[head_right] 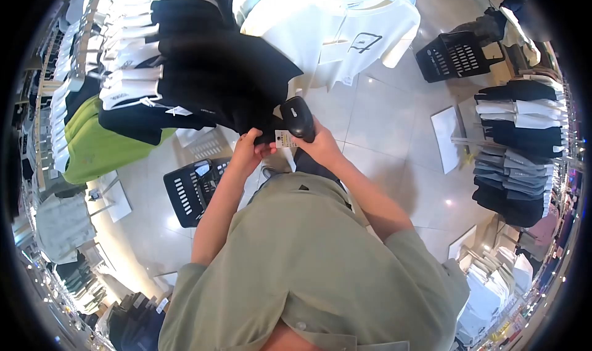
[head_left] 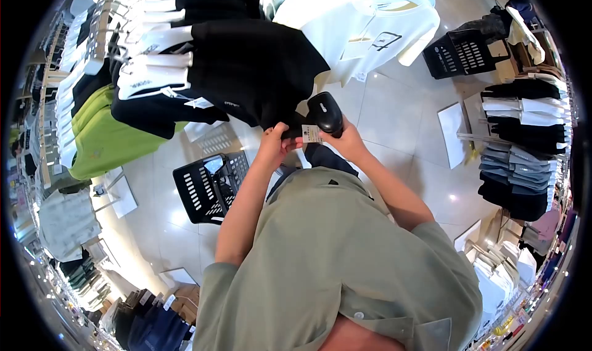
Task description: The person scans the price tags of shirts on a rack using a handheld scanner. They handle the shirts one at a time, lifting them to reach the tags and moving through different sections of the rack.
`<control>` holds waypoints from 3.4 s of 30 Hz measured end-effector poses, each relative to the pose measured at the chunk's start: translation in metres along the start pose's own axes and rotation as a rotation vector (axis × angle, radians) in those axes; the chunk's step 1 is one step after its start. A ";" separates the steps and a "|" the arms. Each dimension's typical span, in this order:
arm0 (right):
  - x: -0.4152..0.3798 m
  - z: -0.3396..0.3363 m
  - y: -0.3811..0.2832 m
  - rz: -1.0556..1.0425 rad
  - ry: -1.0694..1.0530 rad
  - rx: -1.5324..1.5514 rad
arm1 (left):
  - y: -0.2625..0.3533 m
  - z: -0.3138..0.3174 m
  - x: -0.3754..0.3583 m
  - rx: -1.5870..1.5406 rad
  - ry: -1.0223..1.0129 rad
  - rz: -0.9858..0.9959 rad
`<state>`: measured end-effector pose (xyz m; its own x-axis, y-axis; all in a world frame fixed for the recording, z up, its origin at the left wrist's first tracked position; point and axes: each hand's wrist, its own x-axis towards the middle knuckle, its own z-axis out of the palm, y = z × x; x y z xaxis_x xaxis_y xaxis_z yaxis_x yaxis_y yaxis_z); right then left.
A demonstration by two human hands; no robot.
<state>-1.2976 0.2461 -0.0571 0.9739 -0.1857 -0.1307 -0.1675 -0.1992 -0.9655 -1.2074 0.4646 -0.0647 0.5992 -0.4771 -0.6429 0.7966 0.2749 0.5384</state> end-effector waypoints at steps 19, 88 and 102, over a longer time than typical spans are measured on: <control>-0.017 0.037 -0.008 0.204 -0.052 0.183 | -0.033 -0.019 -0.018 0.120 -0.195 0.183; -0.014 -0.005 -0.055 -0.017 0.028 0.072 | 0.222 0.086 -0.073 2.053 0.557 1.507; 0.037 -0.016 -0.037 -0.125 -0.053 0.103 | 0.194 0.069 -0.021 2.461 0.432 0.350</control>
<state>-1.2576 0.2313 -0.0231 0.9933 -0.1141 -0.0171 -0.0306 -0.1176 -0.9926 -1.0713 0.4706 0.0909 0.8402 -0.4517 -0.3000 -0.5219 -0.8237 -0.2215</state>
